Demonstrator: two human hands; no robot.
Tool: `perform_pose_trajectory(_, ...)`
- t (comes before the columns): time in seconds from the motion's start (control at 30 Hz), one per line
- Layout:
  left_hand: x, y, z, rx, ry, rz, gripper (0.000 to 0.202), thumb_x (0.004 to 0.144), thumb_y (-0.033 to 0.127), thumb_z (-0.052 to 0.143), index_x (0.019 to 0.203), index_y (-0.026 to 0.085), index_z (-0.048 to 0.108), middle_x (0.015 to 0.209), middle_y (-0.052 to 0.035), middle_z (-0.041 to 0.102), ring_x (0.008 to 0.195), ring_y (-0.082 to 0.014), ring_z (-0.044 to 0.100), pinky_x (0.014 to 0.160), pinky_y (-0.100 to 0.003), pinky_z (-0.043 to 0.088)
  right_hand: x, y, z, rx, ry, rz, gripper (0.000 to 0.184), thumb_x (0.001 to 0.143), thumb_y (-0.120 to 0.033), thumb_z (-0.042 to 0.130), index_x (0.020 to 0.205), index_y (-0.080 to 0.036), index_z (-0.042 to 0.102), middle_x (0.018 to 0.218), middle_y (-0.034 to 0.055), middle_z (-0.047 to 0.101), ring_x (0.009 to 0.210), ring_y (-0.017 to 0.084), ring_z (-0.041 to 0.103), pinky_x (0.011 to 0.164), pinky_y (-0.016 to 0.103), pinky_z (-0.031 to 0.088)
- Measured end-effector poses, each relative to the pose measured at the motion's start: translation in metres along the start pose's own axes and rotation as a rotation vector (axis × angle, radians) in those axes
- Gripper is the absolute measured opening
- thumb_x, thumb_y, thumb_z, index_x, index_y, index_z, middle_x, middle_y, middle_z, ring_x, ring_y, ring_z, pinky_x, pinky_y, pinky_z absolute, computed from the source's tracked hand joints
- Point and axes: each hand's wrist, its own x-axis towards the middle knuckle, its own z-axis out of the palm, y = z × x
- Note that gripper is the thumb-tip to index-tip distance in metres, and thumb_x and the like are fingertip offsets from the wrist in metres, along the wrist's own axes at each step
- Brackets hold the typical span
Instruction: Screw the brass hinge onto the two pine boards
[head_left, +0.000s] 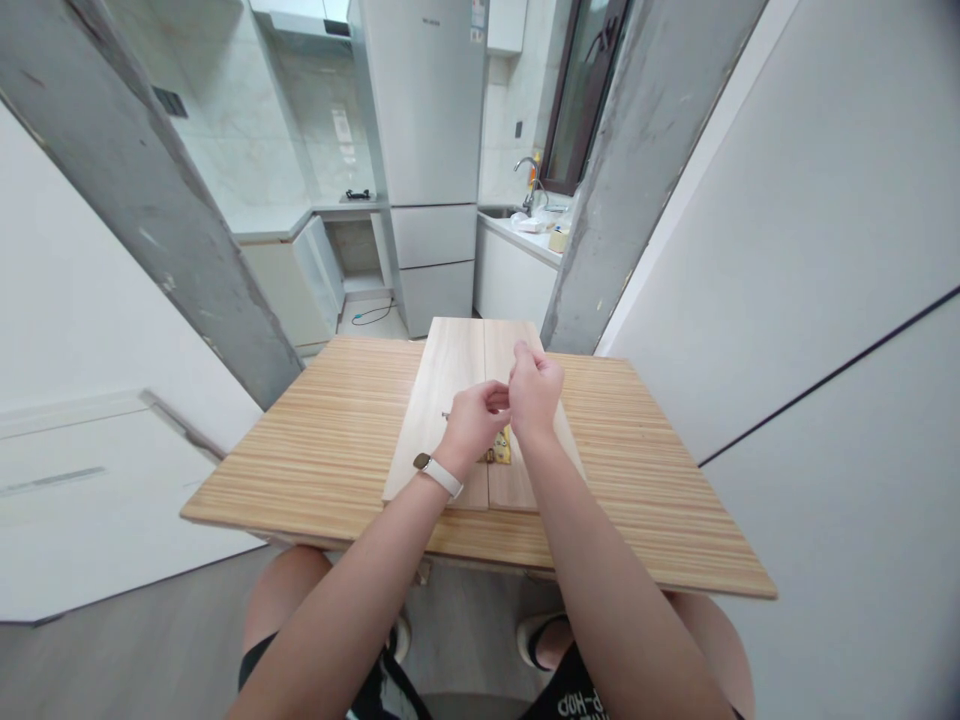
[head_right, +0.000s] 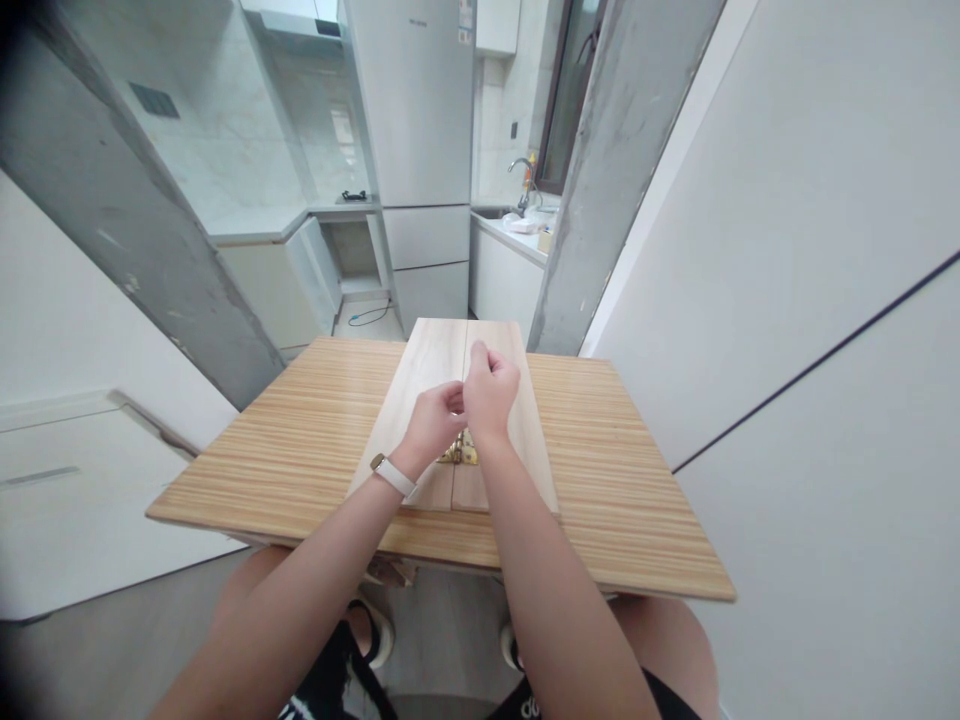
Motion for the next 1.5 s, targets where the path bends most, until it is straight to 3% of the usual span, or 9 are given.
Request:
perform_pose_trajectory(0.2, 0.006, -0.006, -0.010, -0.091, -0.074, 0.012, 0.039, 0.082, 0.010, 0.072, 0.120, 0.016, 0.066, 0.104, -0.0112, 0.080, 0.098, -0.0217, 0.077, 0.087, -0.031, 0.061, 0.026, 0.000, -0.007, 0.143, -0.379, 0.112, 0.054, 0.086, -0.050, 0.065, 0.048, -0.025, 0.035, 0.041, -0.0062, 0.033, 0.040, 0.010, 0.030, 0.043, 0.029, 0.024)
perform_pose_trajectory(0.37, 0.014, -0.005, -0.014, -0.156, -0.207, 0.040, 0.032, 0.087, 0.012, 0.068, 0.118, 0.015, 0.064, 0.112, -0.0122, 0.078, 0.105, -0.0231, 0.075, 0.092, -0.032, 0.059, 0.037, -0.007, -0.016, 0.305, -0.723, 0.195, 0.061, 0.083, -0.051, 0.072, 0.048, -0.025, 0.029, 0.041, -0.0085, 0.026, 0.040, 0.007, 0.021, 0.042, 0.028, 0.015)
perform_pose_trajectory(0.47, 0.017, -0.006, -0.013, -0.131, -0.221, 0.052, 0.027, 0.087, 0.013, 0.068, 0.115, 0.015, 0.066, 0.111, -0.0115, 0.078, 0.106, -0.0243, 0.076, 0.092, -0.033, 0.060, 0.038, -0.008, -0.020, 0.324, -0.798, 0.228, 0.063, 0.082, -0.054, 0.073, 0.049, -0.025, 0.029, 0.042, -0.0089, 0.025, 0.041, 0.007, 0.019, 0.043, 0.028, 0.014)
perform_pose_trajectory(0.8, 0.010, 0.000, -0.005, 0.044, -0.029, 0.039, 0.032, 0.082, 0.008, 0.069, 0.113, 0.016, 0.072, 0.099, -0.0086, 0.081, 0.092, -0.0240, 0.078, 0.083, -0.031, 0.061, -0.002, -0.007, -0.018, 0.174, -0.226, -0.021, 0.026, 0.088, -0.045, 0.068, 0.080, -0.023, 0.055, 0.074, -0.0026, 0.056, 0.068, 0.014, 0.051, 0.065, 0.028, 0.043)
perform_pose_trajectory(0.9, 0.005, 0.006, -0.001, 0.130, 0.037, 0.070, 0.032, 0.078, 0.003, 0.064, 0.105, 0.015, 0.075, 0.096, -0.0073, 0.081, 0.084, -0.0211, 0.076, 0.075, -0.027, 0.059, -0.018, -0.012, -0.012, 0.065, -0.072, -0.018, 0.022, 0.089, -0.042, 0.067, 0.086, -0.024, 0.055, 0.079, -0.0026, 0.056, 0.074, 0.015, 0.053, 0.070, 0.028, 0.044)
perform_pose_trajectory(1.07, 0.002, 0.005, 0.001, 0.076, 0.042, 0.060, 0.036, 0.071, -0.002, 0.060, 0.100, 0.014, 0.075, 0.092, -0.0058, 0.079, 0.079, -0.0174, 0.073, 0.070, -0.024, 0.057, -0.015, -0.006, -0.005, 0.042, 0.005, 0.023, 0.043, 0.093, -0.048, 0.060, 0.063, -0.025, 0.041, 0.058, -0.0043, 0.040, 0.058, 0.014, 0.041, 0.057, 0.030, 0.036)
perform_pose_trajectory(1.17, 0.006, -0.004, -0.004, 0.028, -0.051, 0.053, 0.029, 0.072, 0.000, 0.064, 0.096, 0.014, 0.073, 0.092, -0.0058, 0.078, 0.080, -0.0168, 0.073, 0.073, -0.025, 0.057, 0.002, 0.001, -0.006, 0.124, -0.123, 0.086, 0.054, 0.090, -0.054, 0.062, 0.053, -0.025, 0.035, 0.049, -0.0052, 0.034, 0.048, 0.012, 0.033, 0.049, 0.031, 0.028)
perform_pose_trajectory(1.37, 0.012, -0.018, -0.012, -0.138, -0.282, -0.001, 0.018, 0.087, 0.022, 0.068, 0.102, 0.011, 0.072, 0.100, -0.0094, 0.079, 0.096, -0.0225, 0.074, 0.088, -0.033, 0.058, 0.030, -0.003, -0.023, 0.342, -0.732, 0.200, 0.060, 0.082, -0.050, 0.073, 0.048, -0.025, 0.030, 0.042, -0.0082, 0.027, 0.041, 0.008, 0.021, 0.044, 0.029, 0.017)
perform_pose_trajectory(1.5, 0.012, -0.017, -0.009, -0.188, -0.341, 0.002, 0.026, 0.094, 0.028, 0.063, 0.112, 0.013, 0.075, 0.109, -0.0105, 0.079, 0.107, -0.0248, 0.073, 0.099, -0.039, 0.056, 0.037, -0.004, -0.031, 0.364, -0.862, 0.246, 0.061, 0.082, -0.049, 0.074, 0.047, -0.025, 0.029, 0.042, -0.0094, 0.023, 0.041, 0.007, 0.018, 0.044, 0.028, 0.016)
